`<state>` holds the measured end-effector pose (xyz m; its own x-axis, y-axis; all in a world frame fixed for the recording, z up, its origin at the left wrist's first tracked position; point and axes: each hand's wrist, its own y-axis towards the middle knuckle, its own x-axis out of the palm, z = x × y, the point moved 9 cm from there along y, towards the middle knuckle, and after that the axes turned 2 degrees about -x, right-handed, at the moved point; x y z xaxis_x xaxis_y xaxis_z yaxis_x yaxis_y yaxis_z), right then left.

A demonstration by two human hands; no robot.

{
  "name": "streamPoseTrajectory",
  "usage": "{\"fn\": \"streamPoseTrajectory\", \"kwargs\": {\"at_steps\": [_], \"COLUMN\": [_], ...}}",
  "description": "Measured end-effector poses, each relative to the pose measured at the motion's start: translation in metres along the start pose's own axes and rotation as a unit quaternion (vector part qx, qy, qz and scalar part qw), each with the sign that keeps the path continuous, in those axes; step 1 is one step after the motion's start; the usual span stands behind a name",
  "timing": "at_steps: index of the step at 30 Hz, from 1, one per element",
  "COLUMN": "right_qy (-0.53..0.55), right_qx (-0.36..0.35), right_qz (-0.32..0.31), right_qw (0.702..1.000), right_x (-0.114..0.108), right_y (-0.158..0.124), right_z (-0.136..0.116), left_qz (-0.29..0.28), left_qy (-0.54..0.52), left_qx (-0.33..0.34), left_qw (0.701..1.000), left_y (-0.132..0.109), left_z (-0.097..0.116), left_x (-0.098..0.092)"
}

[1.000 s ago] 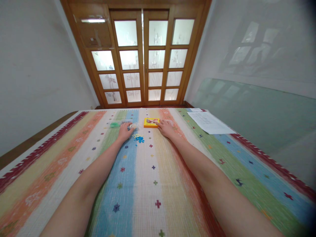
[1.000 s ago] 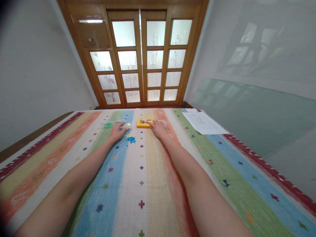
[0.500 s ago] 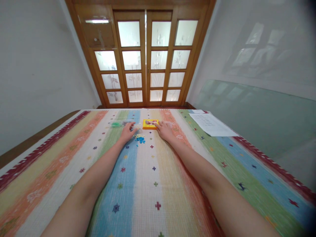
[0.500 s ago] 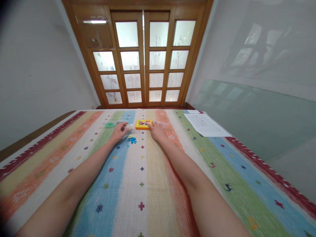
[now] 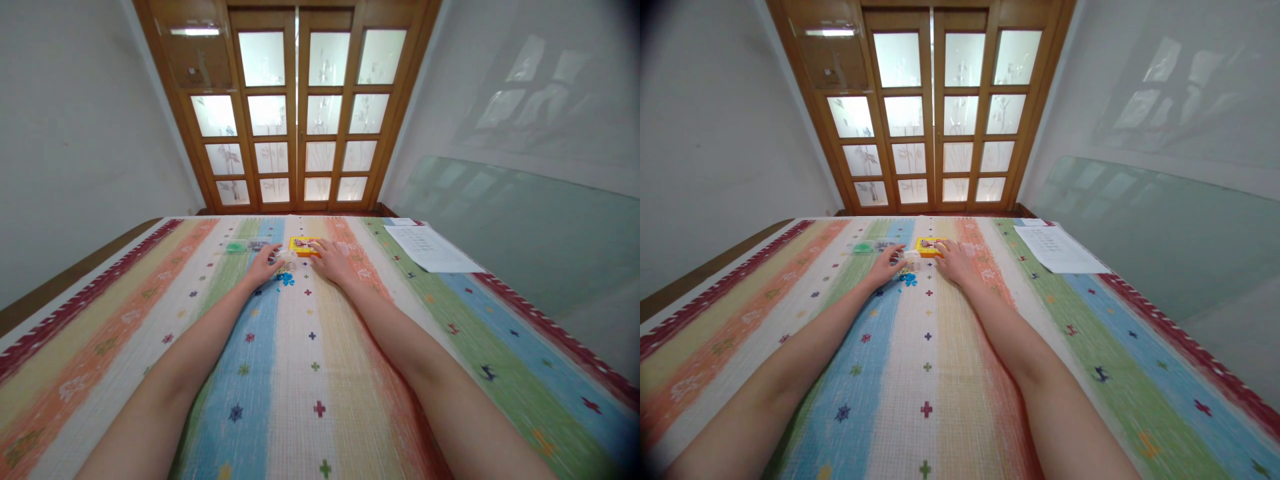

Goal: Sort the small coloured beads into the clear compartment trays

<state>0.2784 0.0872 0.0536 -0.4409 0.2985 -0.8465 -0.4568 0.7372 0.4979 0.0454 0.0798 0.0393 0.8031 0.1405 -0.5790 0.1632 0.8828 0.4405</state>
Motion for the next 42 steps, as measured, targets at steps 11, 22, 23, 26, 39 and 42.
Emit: {"fn": "streamPoseTrajectory", "kwargs": {"at_steps": [11,22,23,26,39,42], "right_qy": [0.038,0.009,0.001,-0.011,0.075,0.097], "right_qx": [-0.11,-0.108,-0.108,-0.096,-0.042,-0.081], "right_qz": [-0.012,-0.024,-0.024,-0.023,0.08,0.13], "right_qw": [0.993,0.994,0.994,0.995,0.993,0.984], "right_x": [-0.007,0.008,0.009,0.01,-0.017,-0.02], "right_y": [-0.003,0.0,0.0,0.001,-0.002,-0.003], "right_z": [-0.064,-0.068,-0.068,-0.066,-0.046,-0.048], "left_qz": [-0.004,0.006,0.005,-0.005,-0.04,-0.052], "left_qy": [-0.022,-0.035,-0.04,-0.062,-0.117,-0.074], "left_qx": [0.023,-0.008,-0.011,-0.018,-0.01,-0.032], "left_qw": [0.999,0.999,0.999,0.998,0.992,0.995], "left_y": [-0.002,-0.002,-0.002,-0.002,0.001,0.0], "left_z": [0.023,0.018,0.019,0.022,0.01,0.007], "left_x": [0.016,0.023,0.022,0.023,0.027,0.023]}}
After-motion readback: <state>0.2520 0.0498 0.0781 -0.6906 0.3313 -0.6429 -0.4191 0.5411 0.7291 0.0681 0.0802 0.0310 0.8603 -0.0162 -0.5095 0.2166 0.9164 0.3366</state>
